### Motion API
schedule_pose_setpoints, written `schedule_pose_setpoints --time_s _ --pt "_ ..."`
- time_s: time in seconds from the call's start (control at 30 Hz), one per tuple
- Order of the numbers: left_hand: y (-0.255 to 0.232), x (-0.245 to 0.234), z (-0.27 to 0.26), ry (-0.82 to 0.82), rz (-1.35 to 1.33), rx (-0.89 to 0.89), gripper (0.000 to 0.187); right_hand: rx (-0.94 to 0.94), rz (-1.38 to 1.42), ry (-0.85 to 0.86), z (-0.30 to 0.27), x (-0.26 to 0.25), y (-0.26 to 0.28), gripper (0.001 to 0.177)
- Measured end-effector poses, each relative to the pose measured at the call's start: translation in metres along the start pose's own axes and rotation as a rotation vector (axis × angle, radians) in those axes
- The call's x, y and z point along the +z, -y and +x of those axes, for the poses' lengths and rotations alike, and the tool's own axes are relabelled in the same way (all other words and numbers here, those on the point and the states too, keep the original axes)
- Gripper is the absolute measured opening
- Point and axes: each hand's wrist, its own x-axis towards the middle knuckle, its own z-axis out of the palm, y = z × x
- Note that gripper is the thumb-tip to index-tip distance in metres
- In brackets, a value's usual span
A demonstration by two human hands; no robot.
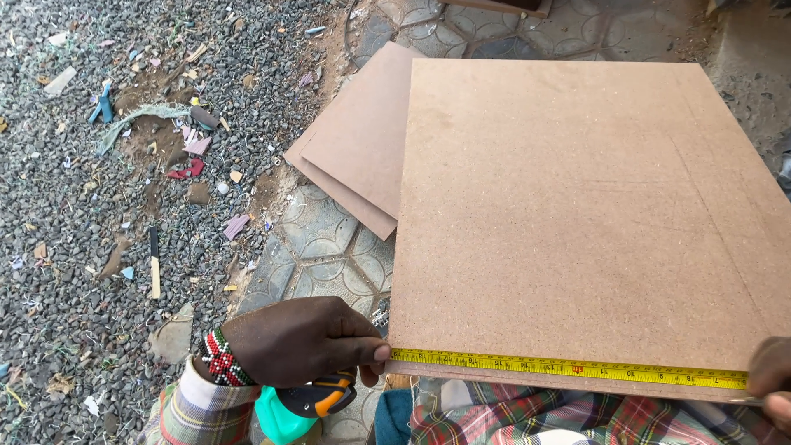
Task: Measuring and marking wooden boards using a tape measure and a pen in a workshop environment.
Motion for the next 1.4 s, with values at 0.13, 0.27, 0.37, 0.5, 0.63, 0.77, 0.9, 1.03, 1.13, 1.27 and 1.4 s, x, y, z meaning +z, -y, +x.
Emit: schedule_pose_setpoints --time_s 0.13,0.27,0.37,0.5,0.63,0.77,0.9,1.03,1.13,1.27,1.4 --pt "0.009 0.004 0.003 -0.006 -0.063 0.086 0.054 -0.051 0.117 0.211 0.103 0.114 0.233 0.025" --pt "0.014 0.009 0.001 -0.028 -0.057 0.052 0.055 0.092 0.078 0.267 0.138 0.165 0.318 0.020" --pt "0.014 0.009 0.001 -0.059 0.022 0.075 0.058 0.351 -0.235 0.283 0.145 0.195 0.325 0.017" --pt "0.014 0.012 0.004 -0.051 -0.026 0.090 0.057 0.213 -0.080 0.361 0.156 0.231 0.339 0.014" --pt "0.016 0.013 0.005 -0.039 -0.030 0.050 0.056 0.165 -0.028 0.378 0.158 0.247 0.344 0.008" --pt "0.008 0.010 0.002 -0.051 -0.019 -0.001 0.054 0.082 -0.064 0.359 0.156 0.250 0.346 0.011" --pt "0.000 0.009 0.002 -0.046 -0.028 -0.083 0.053 0.244 -0.256 0.405 0.160 0.252 0.358 0.007" --pt "-0.005 0.009 0.001 -0.060 -0.012 -0.157 0.051 0.264 -0.384 0.387 0.157 0.255 0.358 0.006" --pt "-0.009 0.009 -0.002 -0.055 0.032 -0.161 0.052 0.267 -0.348 0.367 0.156 0.257 0.359 0.013" --pt "-0.012 0.013 -0.002 -0.077 0.028 -0.175 0.049 0.369 -0.346 0.434 0.161 0.259 0.360 0.014" --pt "-0.013 0.013 -0.004 -0.090 0.093 -0.198 0.049 0.194 -0.290 0.401 0.161 0.262 0.358 0.010"
